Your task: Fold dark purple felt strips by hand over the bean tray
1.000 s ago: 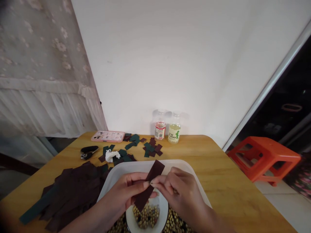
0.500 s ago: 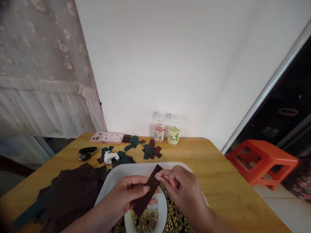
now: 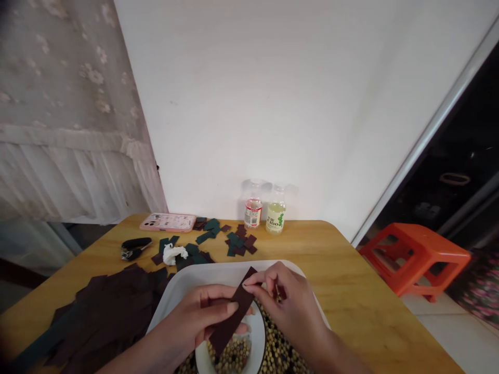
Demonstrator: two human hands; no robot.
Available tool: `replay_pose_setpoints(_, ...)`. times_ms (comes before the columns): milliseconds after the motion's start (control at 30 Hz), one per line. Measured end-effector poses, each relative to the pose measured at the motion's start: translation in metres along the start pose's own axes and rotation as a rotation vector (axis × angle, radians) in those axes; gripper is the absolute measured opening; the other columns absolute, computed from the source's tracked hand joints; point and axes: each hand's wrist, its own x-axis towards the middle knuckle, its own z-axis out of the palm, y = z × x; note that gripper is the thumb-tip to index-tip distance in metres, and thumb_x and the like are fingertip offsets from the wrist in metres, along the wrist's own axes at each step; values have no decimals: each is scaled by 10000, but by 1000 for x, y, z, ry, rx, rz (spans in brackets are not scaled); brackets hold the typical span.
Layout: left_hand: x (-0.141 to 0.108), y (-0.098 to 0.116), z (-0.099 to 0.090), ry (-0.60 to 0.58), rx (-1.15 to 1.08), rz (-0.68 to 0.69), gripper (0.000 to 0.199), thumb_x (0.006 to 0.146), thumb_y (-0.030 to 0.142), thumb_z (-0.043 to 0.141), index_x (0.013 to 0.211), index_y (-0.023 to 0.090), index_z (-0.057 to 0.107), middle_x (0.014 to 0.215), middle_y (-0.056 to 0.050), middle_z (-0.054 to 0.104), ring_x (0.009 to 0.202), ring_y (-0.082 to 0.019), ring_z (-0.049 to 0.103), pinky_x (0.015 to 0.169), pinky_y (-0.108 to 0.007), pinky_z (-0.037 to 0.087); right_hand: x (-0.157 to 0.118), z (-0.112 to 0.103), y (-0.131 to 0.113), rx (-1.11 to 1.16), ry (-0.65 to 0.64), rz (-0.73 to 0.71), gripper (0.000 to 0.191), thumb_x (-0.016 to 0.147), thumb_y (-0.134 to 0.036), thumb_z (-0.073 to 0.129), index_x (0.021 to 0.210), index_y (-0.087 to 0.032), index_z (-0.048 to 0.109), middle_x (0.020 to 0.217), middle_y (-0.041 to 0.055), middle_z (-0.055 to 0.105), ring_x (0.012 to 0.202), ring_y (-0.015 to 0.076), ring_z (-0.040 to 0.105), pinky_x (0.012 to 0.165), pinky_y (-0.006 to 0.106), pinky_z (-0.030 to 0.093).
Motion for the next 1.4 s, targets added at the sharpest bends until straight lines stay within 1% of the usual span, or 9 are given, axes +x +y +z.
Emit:
replay_pose_setpoints(267, -1, 2, 3, 19, 4, 3, 315, 626, 298, 707, 896, 139, 677, 865, -91, 685, 746, -190, 652, 791, -341, 470, -6, 2, -1, -25, 90, -61, 379, 766, -165, 585, 556, -219, 274, 550, -23, 602, 688, 176, 684, 470, 197, 482)
replay_pose_setpoints(400, -2, 1, 4, 24, 27, 2, 314, 631, 313, 702, 895, 145, 680, 823, -83, 687, 732, -182, 652, 804, -347, 462, -7, 2, -1, -32, 28, -122, 385, 761, -153, 583, 539, -214, 274, 520, -30, 546, 672, 178, 682, 465, 193, 479)
replay_pose_setpoints(500, -2, 2, 5, -4, 32, -16, 317, 623, 316, 707, 894, 154, 679, 840, -80, 684, 763, -188, 644, 811, -371, 461, -5, 1, -3, -44, 133, -66, 392, 773, -150, 576, 543, -218, 266, 540, -25, 580, 682, 175, 681, 499, 207, 492)
replay_pose_setpoints(633, -3, 3, 7, -20, 47, -3, 292, 605, 325, 717, 834, 144, 691, 796, -68, 682, 725, -177, 639, 800, -371, 469, -4, 2, -5, -46, 71, -138, 405, 777, -164, 572, 524, -217, 259, 495, -26, 554, 626, 171, 677, 439, 194, 468)
replay_pose_setpoints(767, -2, 1, 6, -6, 93, -13, 305, 614, 349, 705, 854, 162, 689, 829, -65, 683, 710, -169, 641, 759, -339, 483, -5, 3, -5, -61, 184, -43, 398, 779, -176, 571, 541, -227, 256, 520, -16, 579, 657, 186, 680, 462, 212, 483)
replay_pose_setpoints(867, -1, -1, 5, -22, 103, 0, 273, 622, 348, 699, 826, 167, 693, 777, -45, 682, 688, -159, 639, 738, -326, 490, -6, 3, -5, -65, 72, -135, 402, 780, -178, 565, 523, -222, 259, 457, -38, 492, 616, 176, 673, 441, 202, 470)
replay_pose_setpoints(967, -1, -1, 6, -13, 99, 2, 265, 634, 337, 693, 838, 167, 693, 752, -31, 676, 681, -149, 635, 759, -336, 488, -6, 3, -5, -80, 166, -44, 410, 781, -177, 565, 535, -223, 241, 496, -28, 529, 649, 179, 673, 479, 217, 480)
replay_pose_setpoints(1100, -3, 2, 8, 0, 102, -9, 266, 629, 334, 699, 827, 157, 693, 760, -35, 676, 690, -155, 638, 778, -349, 480, -4, 2, -4, -62, 96, -86, 414, 772, -182, 573, 529, -219, 239, 500, -26, 544, 633, 180, 673, 457, 212, 463)
replay_pose_setpoints(1400, -3, 4, 4, 62, 55, -29, 331, 601, 321, 720, 877, 146, 669, 838, -84, 689, 715, -186, 655, 681, -289, 486, 2, -3, -4, 2, 201, 2, 407, 776, -184, 570, 536, -229, 244, 519, -10, 609, 719, 210, 682, 486, 224, 476)
